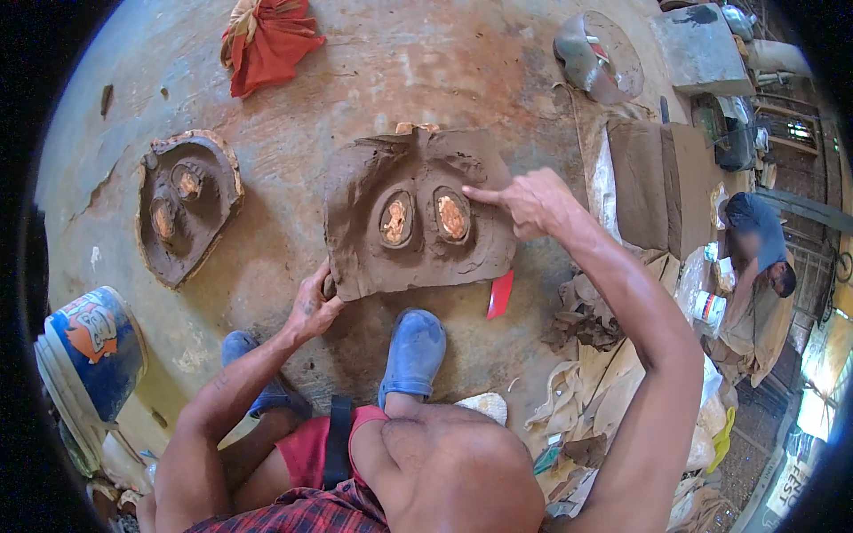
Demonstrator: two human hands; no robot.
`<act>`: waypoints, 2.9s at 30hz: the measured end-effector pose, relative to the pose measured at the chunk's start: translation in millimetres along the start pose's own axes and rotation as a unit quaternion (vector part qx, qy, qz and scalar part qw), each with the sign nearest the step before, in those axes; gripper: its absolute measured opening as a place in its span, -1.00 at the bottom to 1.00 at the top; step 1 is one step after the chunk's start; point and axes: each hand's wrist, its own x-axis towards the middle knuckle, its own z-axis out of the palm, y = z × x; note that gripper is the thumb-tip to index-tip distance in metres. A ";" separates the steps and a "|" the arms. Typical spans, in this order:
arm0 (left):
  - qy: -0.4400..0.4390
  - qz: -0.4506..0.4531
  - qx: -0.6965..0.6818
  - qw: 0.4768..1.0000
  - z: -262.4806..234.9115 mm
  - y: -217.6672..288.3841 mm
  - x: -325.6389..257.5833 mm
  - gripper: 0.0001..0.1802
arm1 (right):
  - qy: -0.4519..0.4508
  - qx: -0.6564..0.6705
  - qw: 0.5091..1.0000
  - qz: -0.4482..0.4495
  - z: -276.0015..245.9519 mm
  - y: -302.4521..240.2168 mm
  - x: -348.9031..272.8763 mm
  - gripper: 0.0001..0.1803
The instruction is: The person forms a clay mask by hand, using a red scraper to smooth the outer edges and rolling small pieces of clay between their palms to create detailed features for the interior.
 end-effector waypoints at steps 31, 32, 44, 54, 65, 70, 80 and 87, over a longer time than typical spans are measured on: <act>0.009 -0.043 0.002 0.999 7.6 11.7 0.4 -0.26 | 0.108 0.348 0.912 0.189 97.0 -185.5 -50.8 0.21; 0.001 -0.040 -0.003 0.999 8.8 17.0 1.5 -0.27 | 0.121 0.348 0.909 0.194 99.8 -193.4 -46.2 0.21; 0.146 -0.074 -0.132 0.978 -50.6 29.8 -8.8 -0.73 | 0.389 0.452 0.803 -0.003 61.9 -205.6 -46.0 -0.39; 0.116 0.185 -0.380 0.899 21.2 146.3 10.5 -0.89 | 0.529 0.598 0.602 -0.018 -18.2 -244.9 -23.2 -0.37; -0.031 -0.163 -0.117 0.979 -10.4 127.6 -12.3 -0.62 | 0.510 0.546 0.664 0.015 18.8 -246.3 -41.3 -0.55; -0.016 -0.108 -0.140 0.984 -19.6 141.9 6.2 -0.62 | 0.497 0.624 0.598 0.075 10.8 -238.2 -42.2 -0.58; 0.253 0.102 -0.137 0.952 -101.3 193.8 49.0 -0.73 | 0.456 0.661 0.576 0.154 4.0 -199.4 -29.6 -0.67; 0.438 0.059 -0.293 0.848 -43.4 58.2 51.1 -0.68 | 0.448 0.606 0.643 0.136 -4.9 -192.4 18.8 -0.60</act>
